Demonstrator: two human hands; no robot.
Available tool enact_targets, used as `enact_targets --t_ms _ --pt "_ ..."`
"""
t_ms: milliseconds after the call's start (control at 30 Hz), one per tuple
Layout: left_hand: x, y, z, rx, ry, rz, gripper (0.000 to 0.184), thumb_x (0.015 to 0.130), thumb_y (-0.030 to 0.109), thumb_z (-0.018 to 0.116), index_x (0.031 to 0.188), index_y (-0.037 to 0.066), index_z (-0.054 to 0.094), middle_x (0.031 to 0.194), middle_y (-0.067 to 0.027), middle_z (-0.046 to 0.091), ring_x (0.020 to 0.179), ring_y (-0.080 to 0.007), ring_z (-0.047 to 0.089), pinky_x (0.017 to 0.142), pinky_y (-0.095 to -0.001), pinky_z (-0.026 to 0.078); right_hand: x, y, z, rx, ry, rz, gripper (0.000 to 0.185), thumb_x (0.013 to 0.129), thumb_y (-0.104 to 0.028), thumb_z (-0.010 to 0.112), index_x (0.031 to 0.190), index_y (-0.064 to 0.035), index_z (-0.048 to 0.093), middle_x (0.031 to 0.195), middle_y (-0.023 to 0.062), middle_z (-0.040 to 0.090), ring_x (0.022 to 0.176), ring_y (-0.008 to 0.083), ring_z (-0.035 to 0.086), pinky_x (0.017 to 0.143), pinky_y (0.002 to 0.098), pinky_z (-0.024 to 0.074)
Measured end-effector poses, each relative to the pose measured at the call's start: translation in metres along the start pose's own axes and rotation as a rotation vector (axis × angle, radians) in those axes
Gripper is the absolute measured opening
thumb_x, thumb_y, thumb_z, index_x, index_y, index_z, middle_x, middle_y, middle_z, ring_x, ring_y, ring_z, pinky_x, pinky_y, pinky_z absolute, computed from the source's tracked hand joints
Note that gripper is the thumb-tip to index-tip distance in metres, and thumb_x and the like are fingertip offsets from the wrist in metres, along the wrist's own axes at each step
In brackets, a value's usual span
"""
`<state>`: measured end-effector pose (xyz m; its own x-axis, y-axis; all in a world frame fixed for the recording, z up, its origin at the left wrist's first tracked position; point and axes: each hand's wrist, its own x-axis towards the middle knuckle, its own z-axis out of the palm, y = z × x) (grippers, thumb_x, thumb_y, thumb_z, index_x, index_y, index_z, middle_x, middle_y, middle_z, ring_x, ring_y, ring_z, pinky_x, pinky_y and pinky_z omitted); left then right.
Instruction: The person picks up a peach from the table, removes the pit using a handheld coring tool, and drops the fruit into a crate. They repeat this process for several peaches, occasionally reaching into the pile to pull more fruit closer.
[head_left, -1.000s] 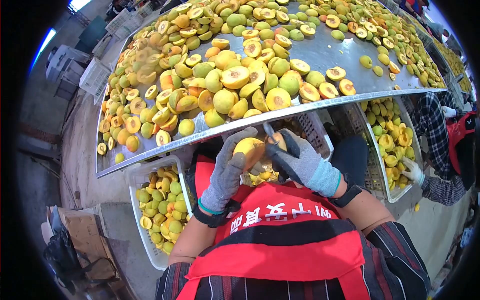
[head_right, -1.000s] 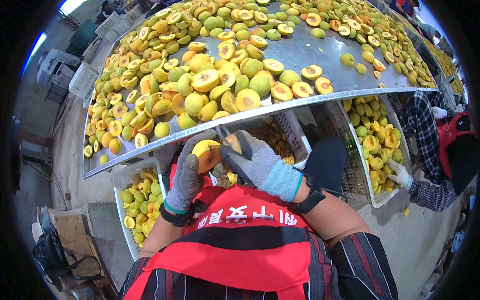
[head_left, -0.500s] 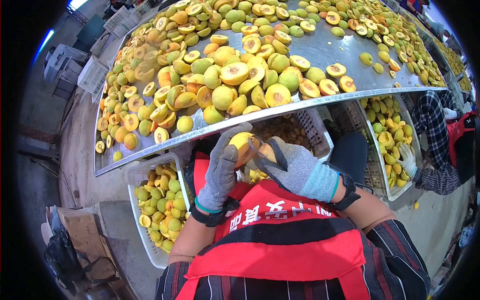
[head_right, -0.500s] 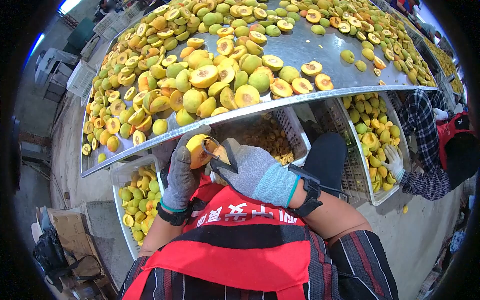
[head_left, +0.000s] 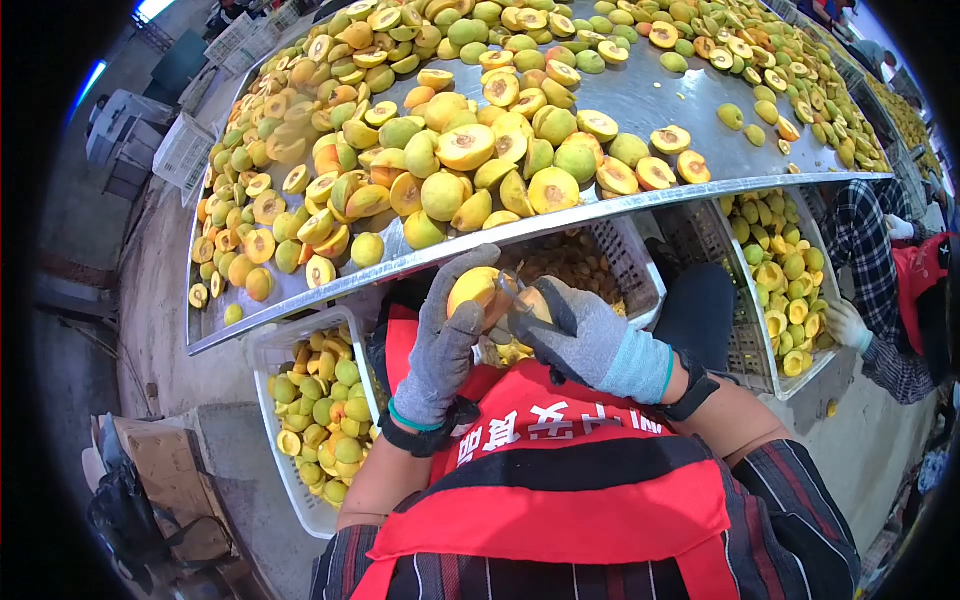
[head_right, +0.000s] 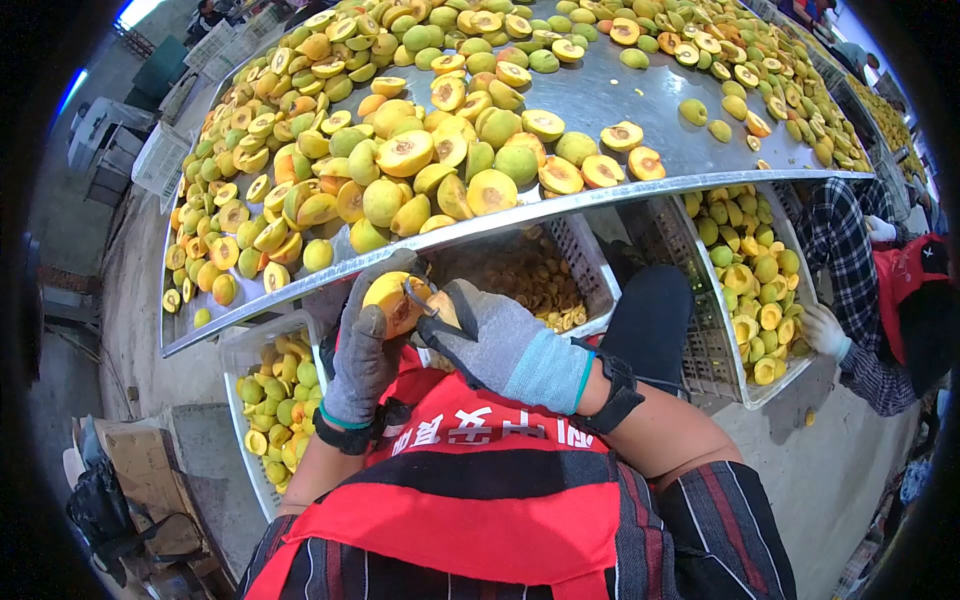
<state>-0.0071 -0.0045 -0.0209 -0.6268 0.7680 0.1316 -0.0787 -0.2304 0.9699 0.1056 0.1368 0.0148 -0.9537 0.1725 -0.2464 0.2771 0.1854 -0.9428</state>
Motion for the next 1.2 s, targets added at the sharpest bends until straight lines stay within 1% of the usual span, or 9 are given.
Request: enact_targets --t_ms 100,233,333,400,633,900,1033,1100,1200 --pt "-0.002 0.005 -0.002 0.068 -0.017 -0.006 0.062 0.083 0.047 0.055 0.122 0.0 0.044 0.123 -0.0106 0.045 0.114 -0.019 0.043 0.098 -0.0316 0.034 0.0 0.012 0.006 -0.401 0.164 -0.272 0.033 0.085 -0.032 0.055 0.092 -0.0019 0.044 0.065 0.0201 0.057 0.061 0.0383 0.058 0.055 0.0447 0.0446" --pt "-0.005 0.007 0.0 0.014 -0.02 -0.021 0.06 0.083 0.044 0.057 0.123 0.0 0.043 0.124 -0.0108 0.044 0.115 -0.0193 0.043 0.098 -0.0322 0.034 -0.006 0.001 0.003 -0.48 0.112 -0.177 0.032 0.086 -0.031 0.055 0.093 -0.0019 0.043 0.068 0.0217 0.058 0.065 0.0406 0.058 0.057 0.0472 0.0443" --pt "-0.005 0.01 0.003 -0.085 -0.033 -0.057 0.06 0.082 0.041 0.059 0.123 0.0 0.043 0.125 -0.0111 0.043 0.115 -0.0198 0.043 0.099 -0.0328 0.034 -0.008 -0.003 0.002 -0.3 0.104 -0.242 0.032 0.086 -0.03 0.054 0.094 -0.0013 0.043 0.071 0.0226 0.058 0.068 0.0404 0.058 0.058 0.0465 0.0445" --pt "-0.005 0.008 0.002 -0.063 -0.031 -0.026 0.059 0.082 0.039 0.06 0.123 0.0 0.042 0.126 -0.0113 0.044 0.116 -0.0194 0.042 0.098 -0.0323 0.035 -0.009 -0.011 -0.001 0.031 -0.07 0.004 0.032 0.086 -0.029 0.054 0.095 -0.0007 0.043 0.075 0.0237 0.058 0.071 0.0406 0.058 0.059 0.0464 0.0448" --pt "-0.006 0.01 0.005 0.254 -0.009 0.086 0.061 0.081 0.037 0.062 0.124 0.0 0.042 0.125 -0.0121 0.045 0.116 -0.0194 0.043 0.096 -0.0321 0.036 -0.012 0.007 0.01 -0.304 0.107 -0.183 0.033 0.085 -0.027 0.054 0.096 0.0015 0.043 0.075 0.0252 0.058 0.072 0.0413 0.058 0.06 0.0455 0.0443" --pt "-0.009 0.001 0.016 0.14 0.067 0.175 0.057 0.085 0.041 0.057 0.122 -0.001 0.044 0.12 -0.014 0.049 0.107 -0.0198 0.049 0.092 -0.0314 0.039 -0.013 -0.006 0.012 0.157 -0.066 0.079 0.03 0.085 -0.025 0.055 0.093 0.0012 0.044 0.076 0.025 0.058 0.072 0.0403 0.059 0.059 0.0428 0.0452" --pt "-0.006 0.011 0.015 0.217 0.119 0.138 0.051 0.086 0.038 0.055 0.117 -0.001 0.048 0.114 -0.0133 0.054 0.1 -0.0177 0.052 0.088 -0.0304 0.042 -0.009 -0.003 0.013 0.061 -0.06 0.052 0.029 0.085 -0.024 0.055 0.094 0.0013 0.044 0.076 0.0234 0.058 0.072 0.0399 0.059 0.059 0.0413 0.0457" --pt "-0.001 0.022 0.018 0.211 0.104 0.052 0.04 0.088 0.031 0.053 0.111 -0.001 0.053 0.107 -0.0112 0.057 0.095 -0.0156 0.054 0.085 -0.029 0.043 -0.007 0.0 0.012 0.0 -0.051 -0.007 0.022 0.086 -0.02 0.054 0.097 -0.0032 0.045 0.067 0.0046 0.053 0.052 0.0102 0.052 0.046 0.0266 0.0431" --pt "0.005 0.021 0.023 0.218 0.128 -0.002 0.031 0.089 0.023 0.052 0.107 -0.001 0.056 0.104 -0.0095 0.059 0.095 -0.0133 0.053 0.085 -0.0276 0.042 -0.006 0.009 0.022 -0.095 -0.021 -0.167 0.024 0.085 -0.019 0.055 0.101 -0.003 0.047 0.072 0.0055 0.055 0.055 0.0114 0.054 0.051 0.0287 0.0459"
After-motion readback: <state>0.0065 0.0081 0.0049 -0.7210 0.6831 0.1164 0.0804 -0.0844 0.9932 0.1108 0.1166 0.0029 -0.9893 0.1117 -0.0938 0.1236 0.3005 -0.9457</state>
